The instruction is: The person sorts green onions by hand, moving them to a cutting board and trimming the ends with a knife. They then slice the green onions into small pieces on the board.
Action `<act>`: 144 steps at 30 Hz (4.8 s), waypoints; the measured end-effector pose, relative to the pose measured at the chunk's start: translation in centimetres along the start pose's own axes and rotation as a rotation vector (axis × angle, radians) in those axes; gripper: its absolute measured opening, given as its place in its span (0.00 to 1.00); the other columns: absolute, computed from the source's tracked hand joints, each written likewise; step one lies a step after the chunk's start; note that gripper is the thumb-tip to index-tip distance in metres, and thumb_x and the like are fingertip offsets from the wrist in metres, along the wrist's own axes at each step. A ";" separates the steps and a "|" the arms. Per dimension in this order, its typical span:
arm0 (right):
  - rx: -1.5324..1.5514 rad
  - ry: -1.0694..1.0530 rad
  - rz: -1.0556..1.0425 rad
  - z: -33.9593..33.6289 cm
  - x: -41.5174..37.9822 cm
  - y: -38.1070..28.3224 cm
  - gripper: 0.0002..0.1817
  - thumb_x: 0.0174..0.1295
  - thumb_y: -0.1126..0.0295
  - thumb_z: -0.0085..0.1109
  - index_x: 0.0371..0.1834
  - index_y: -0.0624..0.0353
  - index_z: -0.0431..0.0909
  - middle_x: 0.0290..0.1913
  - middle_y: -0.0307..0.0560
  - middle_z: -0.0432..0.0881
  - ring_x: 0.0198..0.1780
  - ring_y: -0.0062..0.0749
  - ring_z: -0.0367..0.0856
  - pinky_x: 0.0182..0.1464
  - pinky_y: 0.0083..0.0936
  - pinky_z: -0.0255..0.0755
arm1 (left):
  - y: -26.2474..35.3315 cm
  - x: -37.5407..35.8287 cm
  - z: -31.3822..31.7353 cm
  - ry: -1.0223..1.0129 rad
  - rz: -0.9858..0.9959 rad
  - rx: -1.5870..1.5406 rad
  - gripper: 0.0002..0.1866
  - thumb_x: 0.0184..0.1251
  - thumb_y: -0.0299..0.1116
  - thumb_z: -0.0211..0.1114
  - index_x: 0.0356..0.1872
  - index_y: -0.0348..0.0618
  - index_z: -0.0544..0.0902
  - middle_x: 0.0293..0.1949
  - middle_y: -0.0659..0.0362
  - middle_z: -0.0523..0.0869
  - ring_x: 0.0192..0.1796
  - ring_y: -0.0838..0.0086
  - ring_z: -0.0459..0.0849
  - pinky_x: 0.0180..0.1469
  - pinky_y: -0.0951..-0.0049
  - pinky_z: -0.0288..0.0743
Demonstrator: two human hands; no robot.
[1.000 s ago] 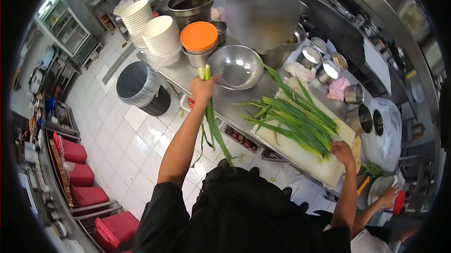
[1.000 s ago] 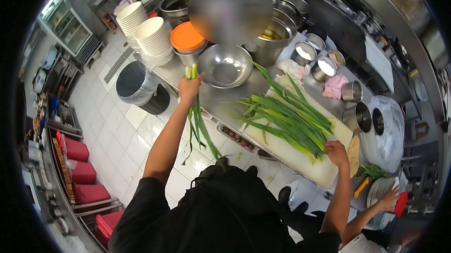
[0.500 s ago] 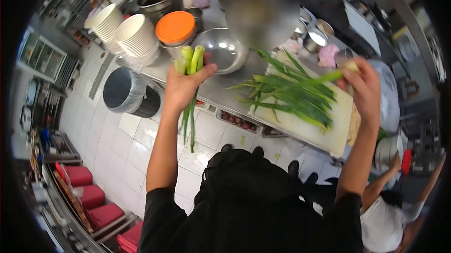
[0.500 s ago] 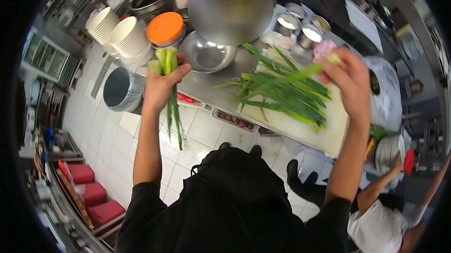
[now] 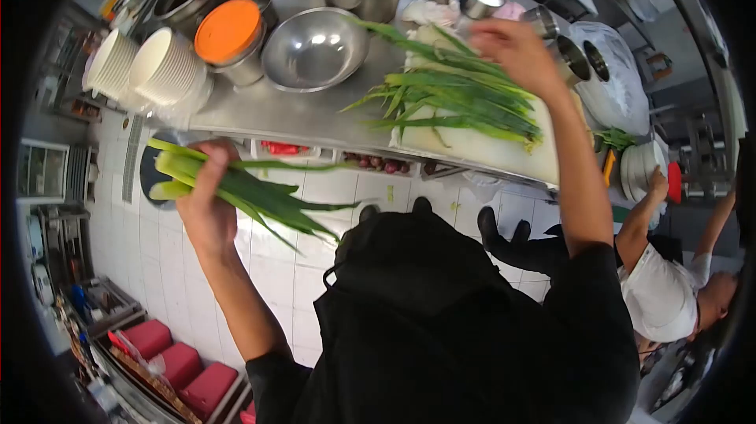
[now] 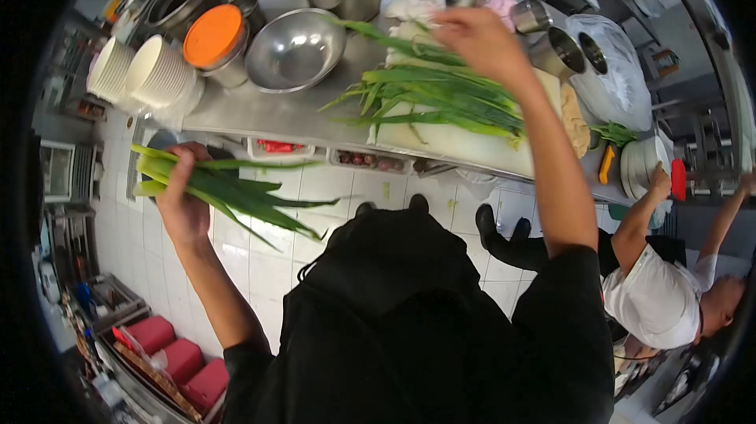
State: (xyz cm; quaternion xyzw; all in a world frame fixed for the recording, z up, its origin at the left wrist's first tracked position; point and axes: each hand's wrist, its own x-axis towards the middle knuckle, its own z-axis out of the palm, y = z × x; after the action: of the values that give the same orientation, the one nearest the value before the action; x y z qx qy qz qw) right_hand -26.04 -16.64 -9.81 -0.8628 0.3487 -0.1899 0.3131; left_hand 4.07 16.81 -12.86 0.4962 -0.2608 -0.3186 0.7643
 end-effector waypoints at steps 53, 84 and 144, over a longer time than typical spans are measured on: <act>0.503 -0.229 -0.566 40.1 4.0 -30.3 0.13 0.62 0.65 0.55 0.37 0.66 0.80 0.33 0.60 0.82 0.37 0.48 0.81 0.42 0.40 0.73 | 4.7 -19.2 -13.8 0.905 0.394 0.070 0.11 0.70 0.29 0.61 0.48 0.34 0.78 0.51 0.52 0.80 0.50 0.65 0.82 0.60 0.61 0.75; -0.440 0.426 0.301 13.4 -16.5 8.5 0.11 0.58 0.75 0.63 0.45 0.56 0.85 0.42 0.54 0.84 0.39 0.54 0.84 0.42 0.42 0.79 | -4.9 -2.4 0.3 0.042 -0.069 0.158 0.10 0.60 0.16 0.68 0.36 0.39 0.77 0.34 0.58 0.80 0.29 0.77 0.75 0.33 0.78 0.70; 0.556 0.621 0.135 9.2 -11.2 6.6 0.06 0.67 0.77 0.61 0.45 0.62 0.82 0.37 0.37 0.82 0.38 0.18 0.78 0.43 0.19 0.74 | 1.0 -6.7 5.1 0.432 -0.041 0.501 0.18 0.43 0.19 0.68 0.39 0.39 0.79 0.36 0.60 0.80 0.39 0.75 0.77 0.46 0.74 0.71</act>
State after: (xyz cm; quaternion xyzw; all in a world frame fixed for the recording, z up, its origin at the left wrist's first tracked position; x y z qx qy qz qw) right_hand -31.89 -8.51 -22.25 -0.6224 0.4177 -0.5069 0.4256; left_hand -3.82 19.09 -10.62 0.7299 -0.1530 -0.1472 0.6498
